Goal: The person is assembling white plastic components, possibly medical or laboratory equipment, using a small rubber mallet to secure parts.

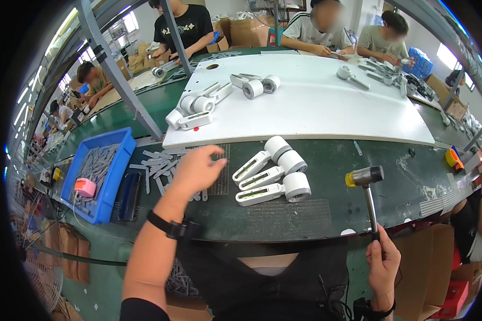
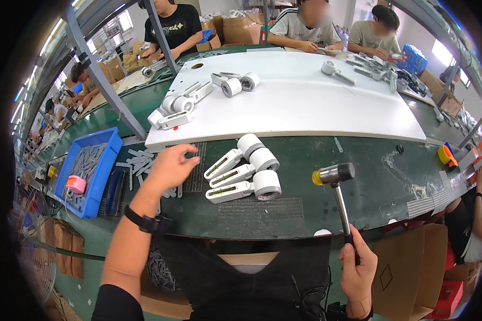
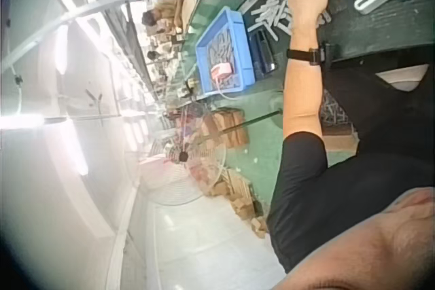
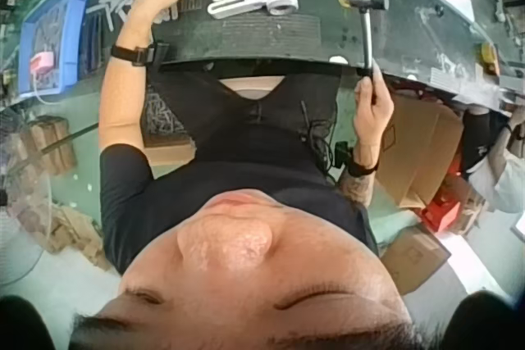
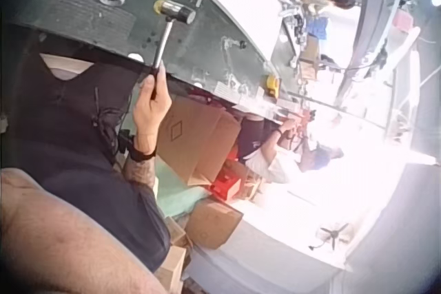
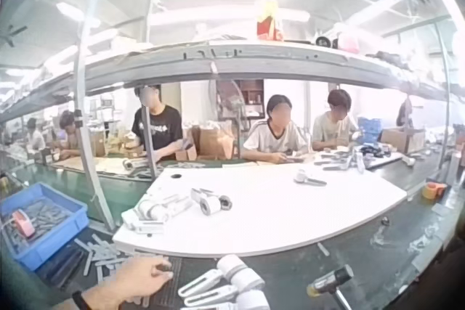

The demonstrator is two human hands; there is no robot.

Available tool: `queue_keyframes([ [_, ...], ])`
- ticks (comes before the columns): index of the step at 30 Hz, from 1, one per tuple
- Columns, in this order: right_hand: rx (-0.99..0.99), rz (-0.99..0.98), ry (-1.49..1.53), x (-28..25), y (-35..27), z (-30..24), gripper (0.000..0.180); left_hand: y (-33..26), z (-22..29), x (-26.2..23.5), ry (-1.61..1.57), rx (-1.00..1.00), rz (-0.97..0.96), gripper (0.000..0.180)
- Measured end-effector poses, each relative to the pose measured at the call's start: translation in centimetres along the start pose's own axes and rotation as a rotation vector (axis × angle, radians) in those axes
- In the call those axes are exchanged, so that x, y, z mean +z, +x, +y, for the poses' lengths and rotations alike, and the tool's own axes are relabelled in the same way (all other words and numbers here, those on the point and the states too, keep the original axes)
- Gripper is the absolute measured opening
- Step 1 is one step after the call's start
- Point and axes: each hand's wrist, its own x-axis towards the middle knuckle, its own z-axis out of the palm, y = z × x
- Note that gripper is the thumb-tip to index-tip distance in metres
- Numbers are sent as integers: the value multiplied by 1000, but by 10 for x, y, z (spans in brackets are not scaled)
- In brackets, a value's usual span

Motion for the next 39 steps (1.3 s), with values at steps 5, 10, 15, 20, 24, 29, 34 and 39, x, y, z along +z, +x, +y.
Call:
queue_keyframes([
  [5, 12, -28, 0, 15, 8, 8, 44, 9, -43, -11, 264, 145, -113, 21],
  [10, -30, -55, -27, 23, 10, -1, 43, -14, -10, 8, -338, 252, 12, 17],
  [15, -32, -58, -95, 20, 10, -4, 42, -55, 54, 33, -462, 415, 66, 36],
  [20, -9, -72, -83, 23, 7, -4, 43, -60, 63, 65, -219, 637, 314, 22],
  [24, -31, -103, -95, 30, 10, -7, 43, -68, 67, 81, -247, 522, 325, 21],
  [29, -142, -144, -176, 33, 22, -23, 45, -75, 78, 83, -158, 439, 410, 19],
  [34, -349, -216, -373, 42, 41, -64, 54, -68, 71, 79, -57, 463, 395, 16],
  [39, -400, -198, -394, 61, 49, -74, 54, -68, 62, 71, -172, 329, 245, 17],
])
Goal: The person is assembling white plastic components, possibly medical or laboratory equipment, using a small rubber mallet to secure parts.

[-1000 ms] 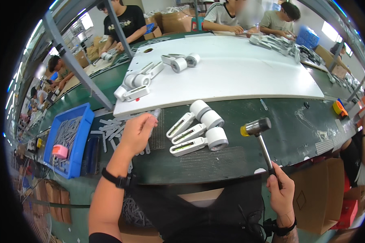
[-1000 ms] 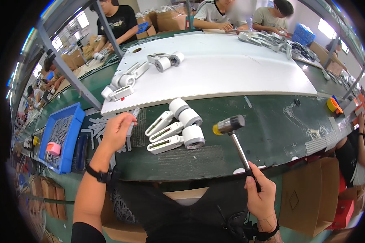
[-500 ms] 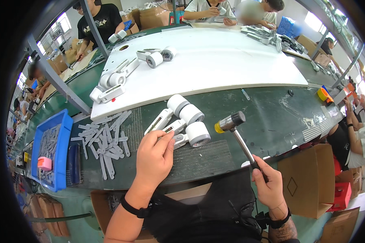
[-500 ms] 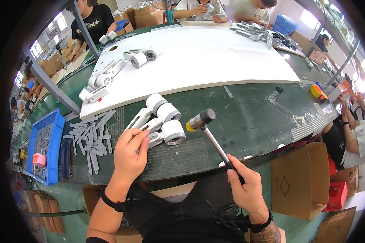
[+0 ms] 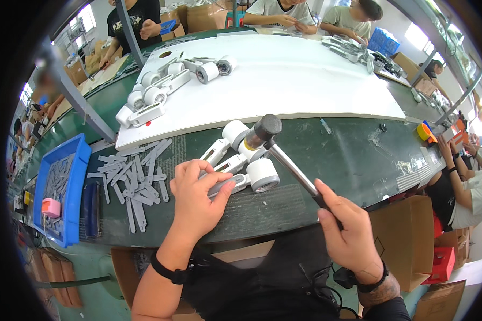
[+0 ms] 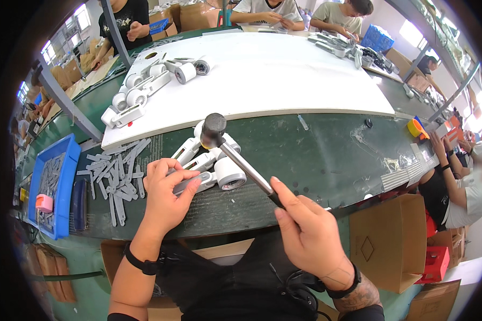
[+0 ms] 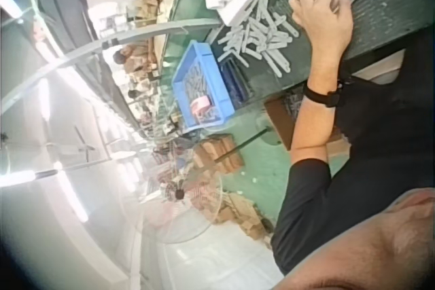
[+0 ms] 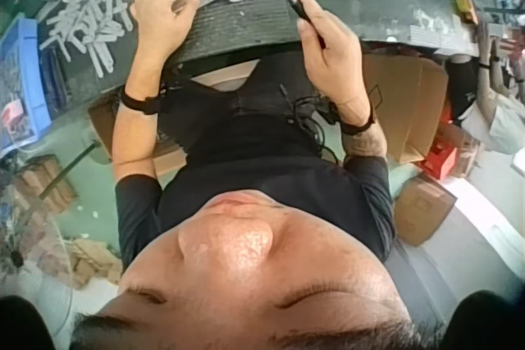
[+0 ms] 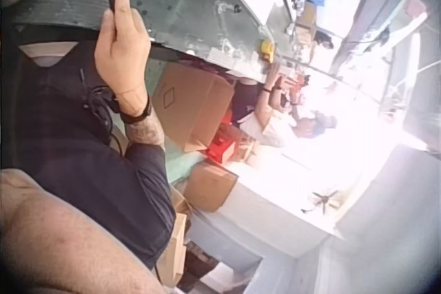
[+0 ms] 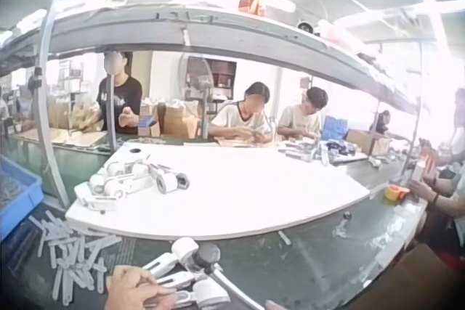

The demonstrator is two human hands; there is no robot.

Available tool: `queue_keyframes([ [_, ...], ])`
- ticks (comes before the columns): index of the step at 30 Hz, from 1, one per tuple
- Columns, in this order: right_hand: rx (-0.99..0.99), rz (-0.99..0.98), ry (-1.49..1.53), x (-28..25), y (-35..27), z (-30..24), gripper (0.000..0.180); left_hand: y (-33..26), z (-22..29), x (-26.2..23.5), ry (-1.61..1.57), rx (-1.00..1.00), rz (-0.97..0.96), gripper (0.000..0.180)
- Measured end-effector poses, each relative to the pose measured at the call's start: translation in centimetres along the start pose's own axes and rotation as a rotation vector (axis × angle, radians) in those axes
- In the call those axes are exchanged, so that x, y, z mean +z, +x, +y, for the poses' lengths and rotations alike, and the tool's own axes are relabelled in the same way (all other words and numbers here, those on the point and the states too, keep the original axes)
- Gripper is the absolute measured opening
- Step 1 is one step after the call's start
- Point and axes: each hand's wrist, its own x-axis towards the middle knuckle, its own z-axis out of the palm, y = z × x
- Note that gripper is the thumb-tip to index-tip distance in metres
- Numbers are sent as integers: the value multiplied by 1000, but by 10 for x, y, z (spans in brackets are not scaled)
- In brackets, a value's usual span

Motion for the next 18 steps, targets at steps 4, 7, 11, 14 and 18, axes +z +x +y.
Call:
queue_keyframes([
  [4, -49, -190, -83, 15, 2, 13, 52, 3, -5, 3, -41, -50, -84, 20],
  [7, -24, -198, -134, -2, 13, -4, 54, 3, -9, 0, -26, -53, -99, 22],
  [11, -53, -89, -84, 7, 7, 4, 57, 5, -4, -2, -31, -21, -80, 22],
  [14, -24, -182, -89, 11, 1, 3, 56, 5, -4, -4, 16, -28, -91, 24],
  [18, -76, -155, -156, -2, 11, -7, 57, -10, -5, -18, 124, -33, -87, 30],
])
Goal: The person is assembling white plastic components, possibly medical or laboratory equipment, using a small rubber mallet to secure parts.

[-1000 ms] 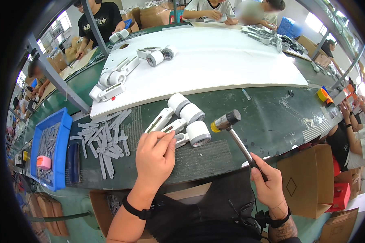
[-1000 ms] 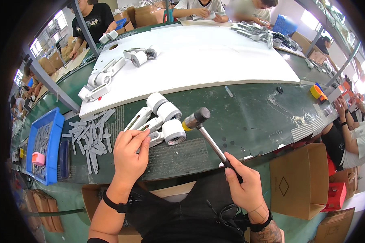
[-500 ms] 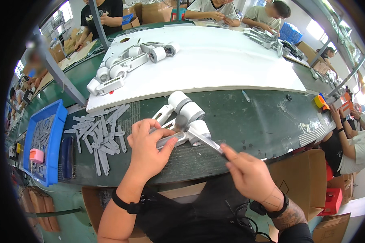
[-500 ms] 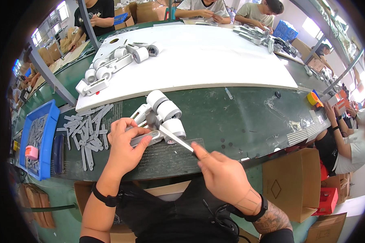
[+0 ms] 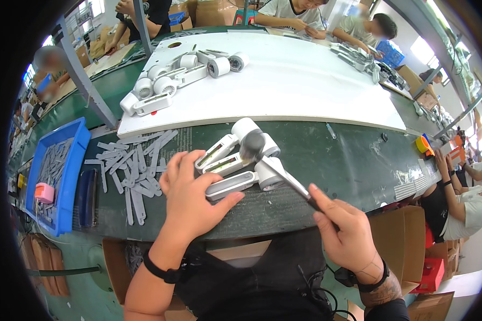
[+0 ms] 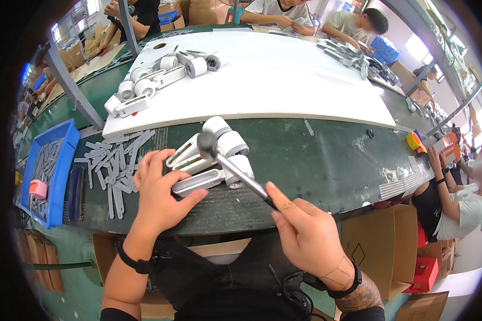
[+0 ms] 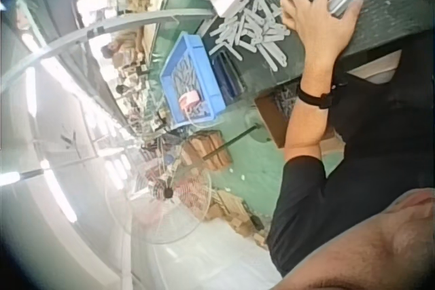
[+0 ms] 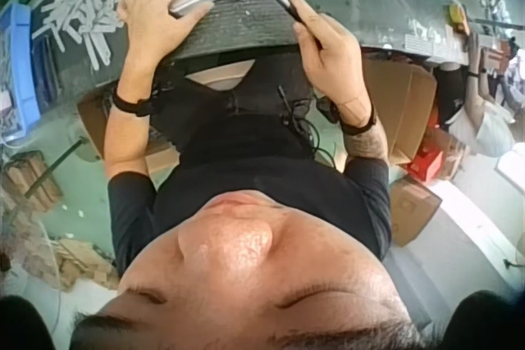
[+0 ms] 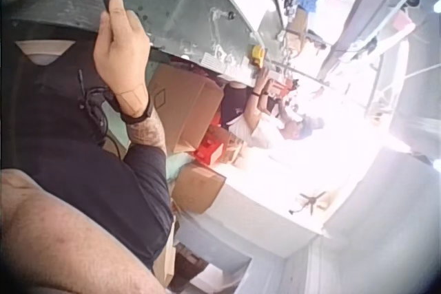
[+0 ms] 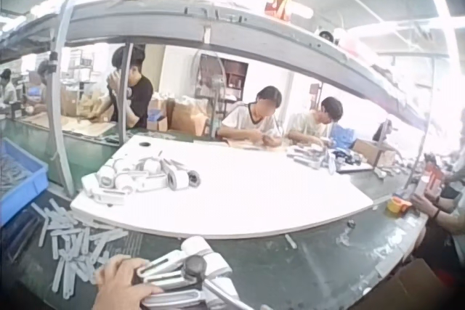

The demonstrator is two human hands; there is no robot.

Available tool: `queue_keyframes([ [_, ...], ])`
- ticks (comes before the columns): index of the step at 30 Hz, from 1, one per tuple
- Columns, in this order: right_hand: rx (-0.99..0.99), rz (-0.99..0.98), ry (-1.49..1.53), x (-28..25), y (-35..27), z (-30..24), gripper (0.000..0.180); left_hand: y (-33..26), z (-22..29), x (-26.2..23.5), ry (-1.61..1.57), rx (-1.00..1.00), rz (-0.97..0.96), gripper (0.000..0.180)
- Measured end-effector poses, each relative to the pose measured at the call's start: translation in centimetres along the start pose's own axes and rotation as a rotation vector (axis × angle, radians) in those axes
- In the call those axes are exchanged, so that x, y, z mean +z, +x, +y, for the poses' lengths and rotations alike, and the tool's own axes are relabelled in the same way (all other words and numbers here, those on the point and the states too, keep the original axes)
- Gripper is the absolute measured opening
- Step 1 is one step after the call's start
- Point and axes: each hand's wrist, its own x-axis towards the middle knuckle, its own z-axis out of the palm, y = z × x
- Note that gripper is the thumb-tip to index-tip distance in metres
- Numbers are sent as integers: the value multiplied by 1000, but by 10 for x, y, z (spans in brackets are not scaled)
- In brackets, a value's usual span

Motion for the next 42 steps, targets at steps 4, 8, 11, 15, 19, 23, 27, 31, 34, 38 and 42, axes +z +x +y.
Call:
queue_keyframes([
  [4, -30, 168, 84, 1, 1, -8, 57, -12, -17, 0, -33, -18, 19, 33],
  [8, -59, -118, 13, 8, 0, 1, 58, -10, -24, 7, -154, -28, -12, 32],
  [11, -90, -93, -32, -16, 8, -11, 60, -17, -29, 6, -195, -34, 7, 34],
  [15, -154, -30, -36, 10, 3, 0, 60, -14, -27, 8, -200, -42, 14, 34],
  [19, -52, -218, -55, -5, 4, -11, 60, -16, -30, 10, -216, -66, 7, 34],
  [23, -189, -8, 85, 27, 6, -10, 59, -11, -25, 10, -244, -81, -13, 35],
  [27, -130, -196, -15, 16, 11, -21, 58, -14, -29, 7, -216, -105, -40, 34],
  [31, -52, 38, 175, 12, 1, -7, 53, -18, -26, 9, -210, -74, 25, 34],
  [34, -12, 106, 185, 2, -9, -6, 53, -21, -27, 8, -198, -33, 60, 35],
  [38, -221, 93, 123, 6, 0, -14, 58, -20, -27, 4, -220, -75, 18, 34],
  [42, -191, -231, -12, 28, 5, -7, 60, -19, -31, 8, -220, -91, -37, 34],
])
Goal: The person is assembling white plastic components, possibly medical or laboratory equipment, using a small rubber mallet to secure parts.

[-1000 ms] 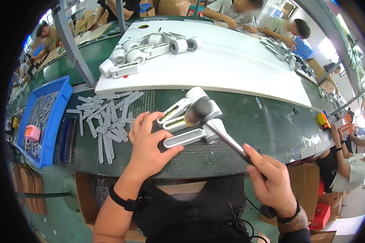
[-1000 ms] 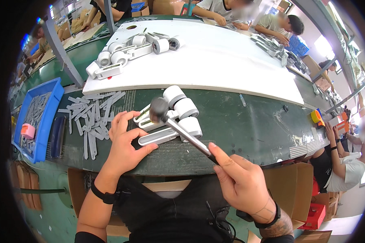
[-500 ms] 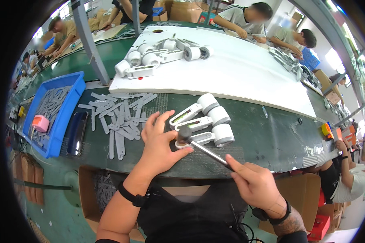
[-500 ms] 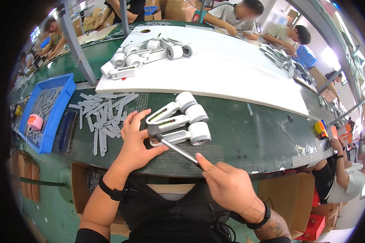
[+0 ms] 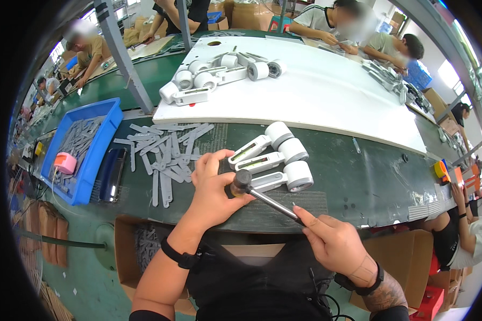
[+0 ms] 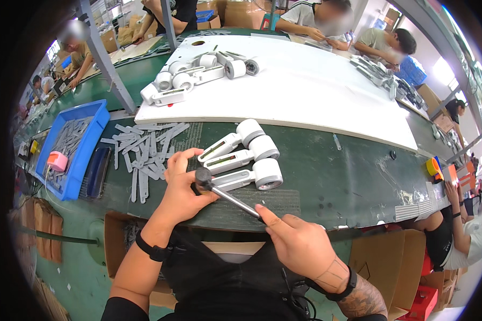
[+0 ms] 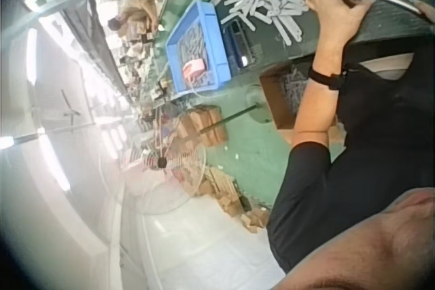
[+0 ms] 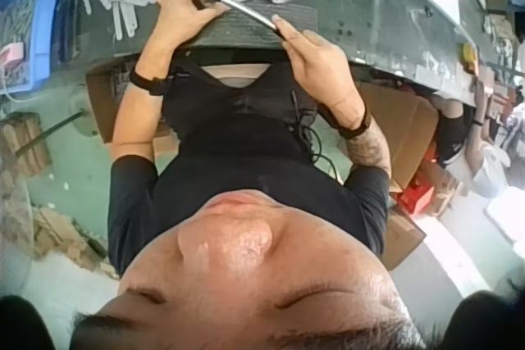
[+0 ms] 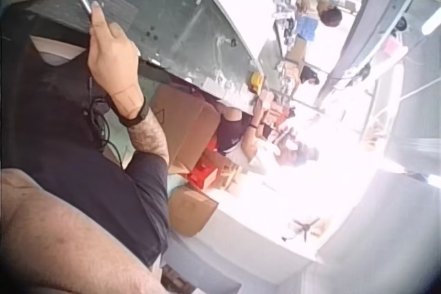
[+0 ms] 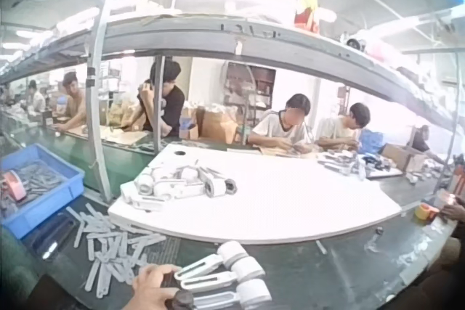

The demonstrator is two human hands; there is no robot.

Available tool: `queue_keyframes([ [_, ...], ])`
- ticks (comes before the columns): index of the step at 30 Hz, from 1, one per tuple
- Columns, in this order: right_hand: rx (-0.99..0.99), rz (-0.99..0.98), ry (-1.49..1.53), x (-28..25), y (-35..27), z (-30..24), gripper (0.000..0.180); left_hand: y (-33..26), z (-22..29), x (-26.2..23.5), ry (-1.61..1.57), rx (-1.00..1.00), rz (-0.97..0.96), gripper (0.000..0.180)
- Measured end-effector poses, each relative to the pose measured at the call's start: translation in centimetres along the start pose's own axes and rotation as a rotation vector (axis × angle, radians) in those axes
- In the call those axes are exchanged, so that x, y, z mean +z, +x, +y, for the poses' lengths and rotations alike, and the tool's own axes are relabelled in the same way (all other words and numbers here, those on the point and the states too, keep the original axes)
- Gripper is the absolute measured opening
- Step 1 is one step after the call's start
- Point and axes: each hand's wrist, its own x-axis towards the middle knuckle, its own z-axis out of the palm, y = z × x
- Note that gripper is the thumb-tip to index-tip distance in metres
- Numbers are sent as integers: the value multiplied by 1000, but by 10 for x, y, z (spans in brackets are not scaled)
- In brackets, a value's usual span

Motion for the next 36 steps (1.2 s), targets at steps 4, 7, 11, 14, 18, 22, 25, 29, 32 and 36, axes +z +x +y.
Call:
queue_keyframes([
  [4, 18, 175, 119, -10, -6, 0, 58, 2, 4, 1, -4, 49, 61, 35],
  [7, 120, 246, 176, -23, -23, 2, 53, -6, 13, -3, 64, 102, 102, 33],
  [11, 295, 382, 279, -31, -47, 18, 50, -9, 38, -19, -229, 37, -11, 23],
  [14, 404, 536, 371, -31, -59, 30, 52, 19, 73, -24, -432, -169, -175, 25],
  [18, 458, 711, 557, -29, -67, 40, 52, 77, 87, 2, -899, -298, -189, 28],
  [22, 479, 701, 560, -24, -78, 50, 51, 86, 68, -4, -1003, -347, 45, 29],
  [25, 532, 652, 561, -21, -82, 52, 51, 79, -20, -21, -361, -84, 222, 21],
  [29, 584, 565, 561, -16, -84, 59, 51, 51, -48, -92, 277, -280, -97, 20],
  [32, 586, 555, 578, -8, -79, 64, 50, 48, -49, -100, 336, -343, -95, 24],
  [36, 587, 535, 588, -4, -65, 56, 50, 57, -43, -105, 432, -432, -4, 34],
])
